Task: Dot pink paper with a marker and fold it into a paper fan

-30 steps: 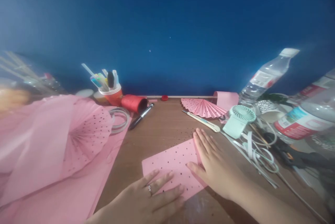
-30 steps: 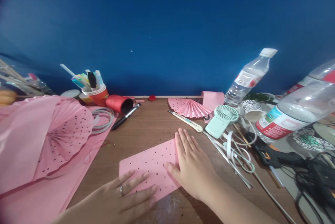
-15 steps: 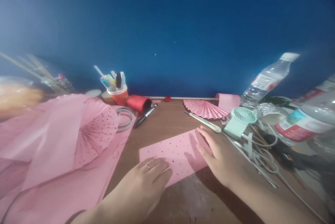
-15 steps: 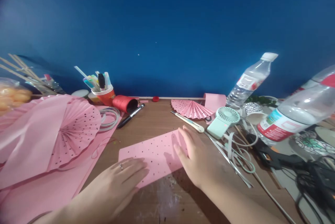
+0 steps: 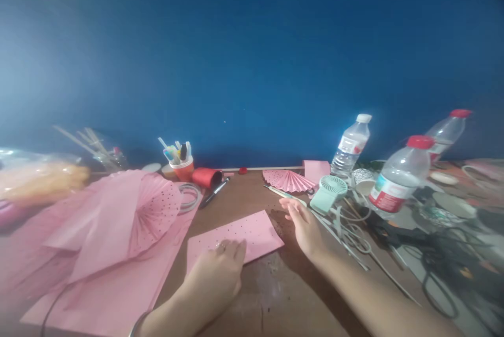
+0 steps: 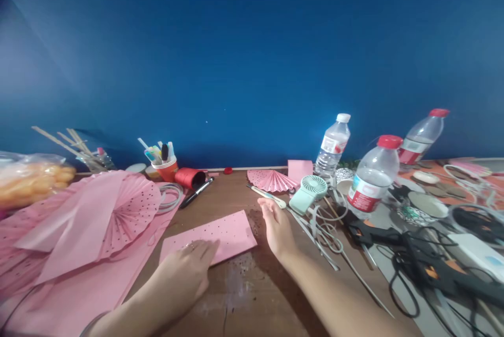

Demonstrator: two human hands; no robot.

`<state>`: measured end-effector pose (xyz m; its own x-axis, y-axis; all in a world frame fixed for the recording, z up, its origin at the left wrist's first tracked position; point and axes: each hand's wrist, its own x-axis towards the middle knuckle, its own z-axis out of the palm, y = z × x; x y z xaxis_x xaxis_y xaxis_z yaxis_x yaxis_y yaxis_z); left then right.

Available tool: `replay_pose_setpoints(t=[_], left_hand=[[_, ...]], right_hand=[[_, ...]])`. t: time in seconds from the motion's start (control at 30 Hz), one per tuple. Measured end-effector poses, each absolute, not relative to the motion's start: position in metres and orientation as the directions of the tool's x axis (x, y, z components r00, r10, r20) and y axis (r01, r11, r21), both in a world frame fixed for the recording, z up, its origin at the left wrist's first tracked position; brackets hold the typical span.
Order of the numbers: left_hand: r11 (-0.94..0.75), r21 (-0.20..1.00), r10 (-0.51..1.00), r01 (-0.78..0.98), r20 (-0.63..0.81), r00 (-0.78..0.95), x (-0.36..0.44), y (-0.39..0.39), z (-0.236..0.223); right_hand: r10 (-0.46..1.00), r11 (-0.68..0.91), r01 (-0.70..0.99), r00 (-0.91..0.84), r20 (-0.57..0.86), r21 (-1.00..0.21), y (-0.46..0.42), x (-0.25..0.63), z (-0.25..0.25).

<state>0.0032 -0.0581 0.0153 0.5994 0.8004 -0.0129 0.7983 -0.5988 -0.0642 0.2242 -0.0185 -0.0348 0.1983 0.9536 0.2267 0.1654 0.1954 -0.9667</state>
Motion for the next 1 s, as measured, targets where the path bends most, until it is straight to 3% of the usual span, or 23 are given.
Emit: replay_pose_setpoints(t=[0.07, 0.1, 0.17, 0.27, 0.33, 0.47, 0.6, 0.73, 0.87, 0.9, 1.0], left_hand=[[-0.536, -0.009, 0.844, 0.844, -0.006, 0.536, 0.004, -0.055, 0.022], [-0.491, 0.074, 0.871, 0.868, 0.03, 0.49, 0.004, -0.053, 0.027], [-0.405, 0.362, 0.914, 0.84, 0.179, 0.364, 0.004, -0.047, 0.038], [-0.306, 0.819, 0.951, 0.485, 0.289, 0.111, 0.009, -0.037, 0.05], [-0.232, 0.942, 0.972, 0.245, 0.236, 0.011, 0.018, -0.031, 0.052], [-0.114, 0.993, 0.987, 0.024, 0.116, -0.112, 0.036, -0.021, 0.038], [-0.118, 0.989, 0.977, -0.093, 0.1, -0.187, 0.043, -0.017, 0.015], [-0.105, 0.958, 0.991, -0.265, 0.079, -0.107, 0.041, -0.019, -0.002], [0.063, 0.94, 0.996, -0.336, -0.037, 0.084, 0.026, -0.013, 0.0], [0.089, 0.926, 0.992, -0.367, -0.049, 0.117, 0.019, -0.01, 0.005], [0.102, 0.926, 0.983, -0.364, -0.038, 0.178, -0.003, -0.001, 0.024]], right_hand=[[0.949, 0.201, 0.09, 0.229, 0.217, -0.975, -0.016, 0.225, -0.036], [0.947, 0.202, 0.047, 0.245, 0.207, -0.978, -0.014, 0.225, -0.037], [0.952, 0.199, -0.062, 0.248, 0.178, -0.978, -0.012, 0.224, -0.035], [0.987, 0.154, -0.265, 0.092, 0.134, -0.952, -0.016, 0.218, -0.025], [0.991, 0.081, -0.342, -0.073, 0.113, -0.936, -0.022, 0.215, -0.017], [0.986, 0.014, -0.284, -0.158, 0.061, -0.959, -0.03, 0.215, -0.009], [0.979, 0.122, 0.023, -0.168, 0.116, -0.992, -0.027, 0.217, -0.013], [0.972, 0.23, 0.263, -0.101, 0.211, -0.937, -0.023, 0.217, -0.015], [0.964, 0.193, 0.259, 0.128, 0.232, -0.947, -0.015, 0.228, -0.01], [0.966, 0.191, 0.227, 0.131, 0.225, -0.955, -0.012, 0.233, -0.008], [0.981, 0.188, 0.165, -0.074, 0.178, -0.968, -0.007, 0.248, -0.002]])
